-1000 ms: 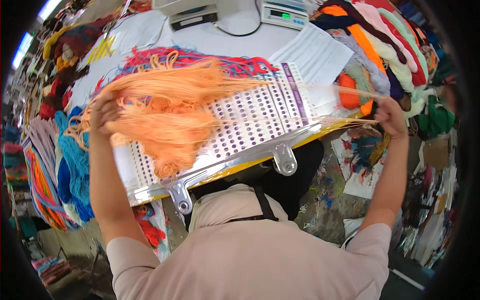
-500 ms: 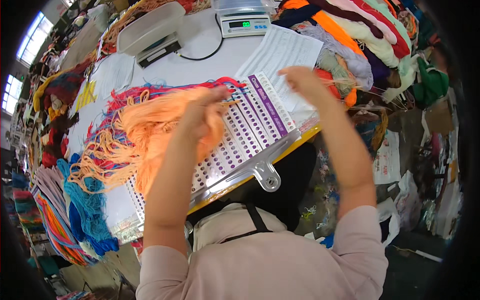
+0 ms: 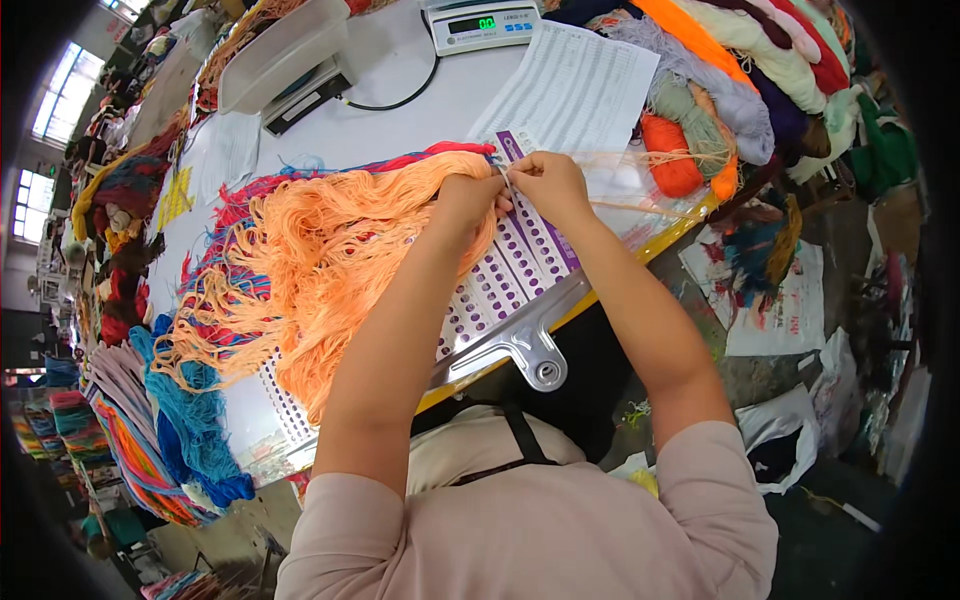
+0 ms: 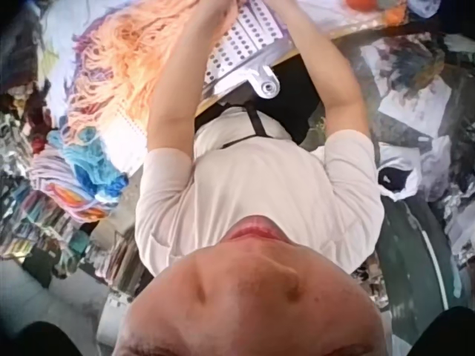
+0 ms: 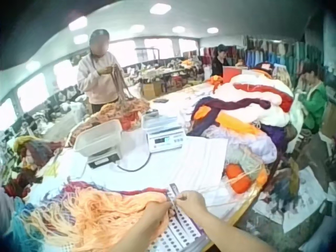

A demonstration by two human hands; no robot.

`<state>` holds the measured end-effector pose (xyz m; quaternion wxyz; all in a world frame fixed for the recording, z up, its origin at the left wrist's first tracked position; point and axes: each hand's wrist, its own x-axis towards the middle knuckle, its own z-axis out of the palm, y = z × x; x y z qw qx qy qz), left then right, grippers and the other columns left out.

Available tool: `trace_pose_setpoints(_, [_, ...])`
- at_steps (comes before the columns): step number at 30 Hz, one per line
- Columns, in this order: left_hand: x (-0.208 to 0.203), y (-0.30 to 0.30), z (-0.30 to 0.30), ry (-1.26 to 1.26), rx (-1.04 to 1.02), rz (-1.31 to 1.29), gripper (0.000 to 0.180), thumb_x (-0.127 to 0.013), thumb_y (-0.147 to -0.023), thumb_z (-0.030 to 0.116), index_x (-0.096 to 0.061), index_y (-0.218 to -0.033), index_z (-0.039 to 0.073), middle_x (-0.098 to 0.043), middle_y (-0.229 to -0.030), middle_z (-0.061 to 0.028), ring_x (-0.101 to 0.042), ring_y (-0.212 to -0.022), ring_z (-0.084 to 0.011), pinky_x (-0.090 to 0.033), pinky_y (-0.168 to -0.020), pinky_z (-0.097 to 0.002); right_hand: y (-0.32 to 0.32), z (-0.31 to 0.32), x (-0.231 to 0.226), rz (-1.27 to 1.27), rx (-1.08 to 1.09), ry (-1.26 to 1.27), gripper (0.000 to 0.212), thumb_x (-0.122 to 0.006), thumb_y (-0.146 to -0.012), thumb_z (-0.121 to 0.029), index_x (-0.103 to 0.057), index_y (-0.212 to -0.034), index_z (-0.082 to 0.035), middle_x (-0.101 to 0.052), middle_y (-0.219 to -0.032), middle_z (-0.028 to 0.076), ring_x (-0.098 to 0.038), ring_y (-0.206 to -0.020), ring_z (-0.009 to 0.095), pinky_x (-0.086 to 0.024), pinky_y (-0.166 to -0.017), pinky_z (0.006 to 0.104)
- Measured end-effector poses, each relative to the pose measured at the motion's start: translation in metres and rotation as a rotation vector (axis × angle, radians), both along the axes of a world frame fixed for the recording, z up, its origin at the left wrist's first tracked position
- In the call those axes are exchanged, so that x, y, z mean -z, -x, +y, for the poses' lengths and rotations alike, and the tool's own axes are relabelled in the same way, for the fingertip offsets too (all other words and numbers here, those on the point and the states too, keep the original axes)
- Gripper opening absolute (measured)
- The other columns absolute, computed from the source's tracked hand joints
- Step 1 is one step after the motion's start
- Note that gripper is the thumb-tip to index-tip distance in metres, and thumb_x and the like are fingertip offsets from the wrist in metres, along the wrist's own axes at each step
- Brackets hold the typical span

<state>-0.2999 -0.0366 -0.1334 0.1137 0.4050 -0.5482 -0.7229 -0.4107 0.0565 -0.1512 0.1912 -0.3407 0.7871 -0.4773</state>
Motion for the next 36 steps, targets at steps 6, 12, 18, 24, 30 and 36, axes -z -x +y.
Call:
trace_pose_setpoints(6, [0.003,0.003,-0.003,-0.067,-0.047,0.038,0.006,-0.061,-0.082,0.003,-0.064,-0.081,-0.003,-0.061,-0.069,-0.0086,-0.057,-0.058,-0.0137,-0.047,-0.054,-0.0241,0.002,0.014,-0.003,0.045,-0.134,0.103,0.018,-0.065,-0.079,-0.015,-0.070,-0.091,-0.002,-0.069,-0.080,0.008,-0.065,-0.072,0.016,-0.050,-0.068,0.0280])
trace_pose_setpoints(12, [0.003,-0.051,-0.073,0.203,-0.046,0.343,0.016,-0.051,-0.081,0.016,-0.055,-0.074,0.002,-0.052,-0.063,-0.0049,-0.056,-0.058,-0.0151,-0.046,-0.052,-0.0258,0.002,0.018,-0.009,0.144,-0.222,0.056,0.043,-0.063,-0.079,-0.017,-0.057,-0.121,-0.008,-0.065,-0.094,0.012,-0.064,-0.085,0.028,-0.051,-0.073,0.0352])
trace_pose_setpoints(18, [-0.040,-0.073,-0.062,-0.292,-0.486,0.592,0.012,-0.045,-0.084,0.014,-0.050,-0.087,0.004,-0.053,-0.082,-0.0073,-0.056,-0.075,-0.0194,-0.048,-0.061,-0.0291,0.011,0.016,-0.005,0.583,-0.269,-0.154,0.016,-0.060,-0.081,-0.011,-0.061,-0.096,-0.006,-0.058,-0.092,0.012,-0.060,-0.087,0.030,-0.048,-0.076,0.0416])
trace_pose_setpoints(24, [-0.020,-0.031,-0.023,-0.229,0.068,0.459,0.029,-0.053,-0.086,0.011,-0.055,-0.112,-0.002,-0.063,-0.096,-0.0124,-0.060,-0.080,-0.0194,-0.052,-0.071,-0.0332,0.010,0.012,-0.002,0.804,-0.235,0.094,0.008,-0.056,-0.084,-0.010,-0.059,-0.088,-0.004,-0.058,-0.093,0.013,-0.057,-0.089,0.034,-0.045,-0.078,0.0432])
trace_pose_setpoints(30, [-0.007,-0.015,0.006,0.257,0.106,0.092,0.018,-0.057,-0.089,0.014,-0.064,-0.090,-0.003,-0.065,-0.086,-0.0082,-0.063,-0.078,-0.0159,-0.049,-0.065,-0.0285,0.005,0.008,-0.003,0.376,-0.274,0.037,0.013,-0.052,-0.086,-0.008,-0.053,-0.096,-0.001,-0.057,-0.093,0.017,-0.056,-0.090,0.035,-0.045,-0.079,0.0419])
trace_pose_setpoints(36, [-0.060,-0.143,-0.112,0.340,-0.342,0.316,0.016,-0.058,-0.087,0.008,-0.057,-0.102,0.005,-0.059,-0.082,-0.0034,-0.054,-0.063,-0.0117,-0.047,-0.056,-0.0236,0.014,0.016,0.006,0.455,-0.272,0.073,0.021,-0.053,-0.083,-0.007,-0.055,-0.103,0.000,-0.056,-0.099,0.018,-0.056,-0.092,0.037,-0.045,-0.082,0.0420])
